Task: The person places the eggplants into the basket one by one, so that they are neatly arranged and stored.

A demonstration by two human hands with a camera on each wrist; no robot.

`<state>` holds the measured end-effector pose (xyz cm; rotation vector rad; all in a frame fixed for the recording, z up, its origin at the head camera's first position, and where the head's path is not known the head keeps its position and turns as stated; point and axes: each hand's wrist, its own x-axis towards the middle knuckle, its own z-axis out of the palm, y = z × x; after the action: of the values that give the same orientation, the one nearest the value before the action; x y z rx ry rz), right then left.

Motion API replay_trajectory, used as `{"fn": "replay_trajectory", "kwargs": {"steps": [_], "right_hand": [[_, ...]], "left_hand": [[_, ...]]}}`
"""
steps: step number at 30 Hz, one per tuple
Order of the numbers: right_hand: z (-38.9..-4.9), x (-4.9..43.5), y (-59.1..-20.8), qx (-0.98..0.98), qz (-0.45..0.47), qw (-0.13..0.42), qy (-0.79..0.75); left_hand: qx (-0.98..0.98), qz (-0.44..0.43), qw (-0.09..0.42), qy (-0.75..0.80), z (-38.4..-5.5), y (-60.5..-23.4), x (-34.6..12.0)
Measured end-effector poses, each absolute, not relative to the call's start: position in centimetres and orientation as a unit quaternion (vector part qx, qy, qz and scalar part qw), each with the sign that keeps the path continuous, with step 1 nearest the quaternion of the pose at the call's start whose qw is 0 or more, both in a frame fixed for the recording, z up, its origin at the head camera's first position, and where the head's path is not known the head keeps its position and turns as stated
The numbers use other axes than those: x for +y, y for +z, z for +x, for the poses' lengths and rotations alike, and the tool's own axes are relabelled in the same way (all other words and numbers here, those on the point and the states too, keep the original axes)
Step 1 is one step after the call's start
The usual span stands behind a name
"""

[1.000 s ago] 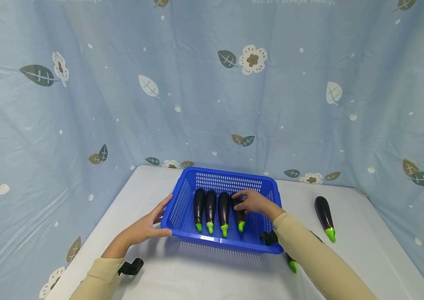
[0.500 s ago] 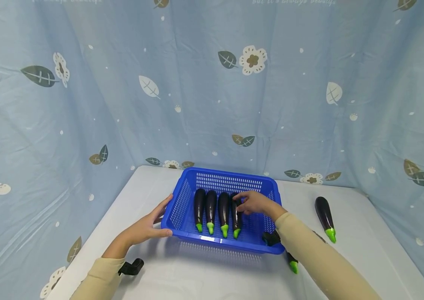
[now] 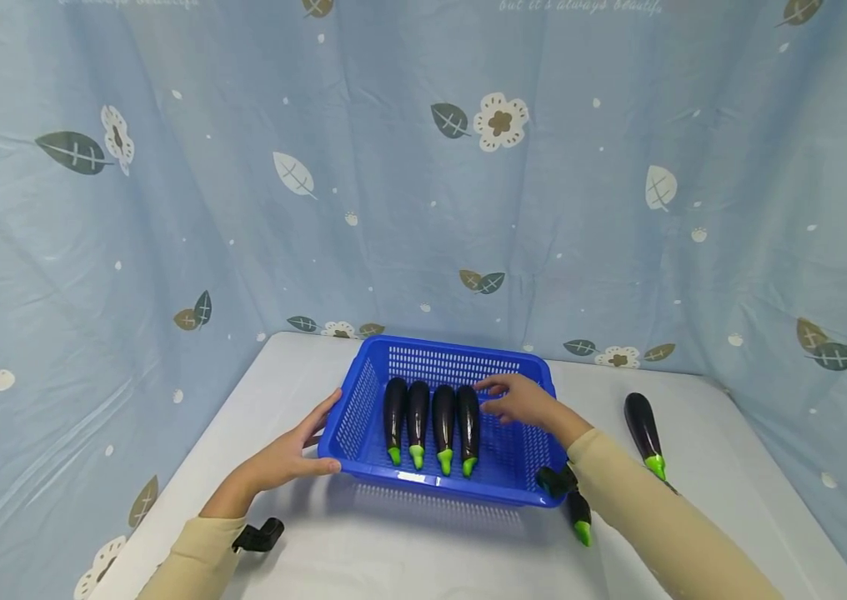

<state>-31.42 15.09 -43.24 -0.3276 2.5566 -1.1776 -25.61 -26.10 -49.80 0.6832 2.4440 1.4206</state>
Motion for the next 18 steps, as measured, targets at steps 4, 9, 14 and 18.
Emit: {"fn": "replay_trajectory", "kwargs": {"steps": [4, 9, 14, 18], "right_hand": [[-31.1, 15.4, -43.0, 0.888, -0.118, 0.146, -0.419], [-31.1, 16.0, -42.7, 0.884, -0.120, 0.131, -0.433], [-31.3, 16.6, -42.5, 0.881, -0.127, 0.116, -0.441], [-31.3, 17.1, -42.6, 0.881, -0.129, 0.115, -0.441]], "left_hand": [[0.835, 0.230, 0.120, 0.485, -25.7, -49.9, -26.1], [0.835, 0.228, 0.122, 0.486, -25.7, -50.0, -26.2], [0.834, 0.239, 0.113, 0.484, -25.7, -49.9, -26.2], [0.834, 0.238, 0.115, 0.485, -25.7, -49.8, -26.1]]}}
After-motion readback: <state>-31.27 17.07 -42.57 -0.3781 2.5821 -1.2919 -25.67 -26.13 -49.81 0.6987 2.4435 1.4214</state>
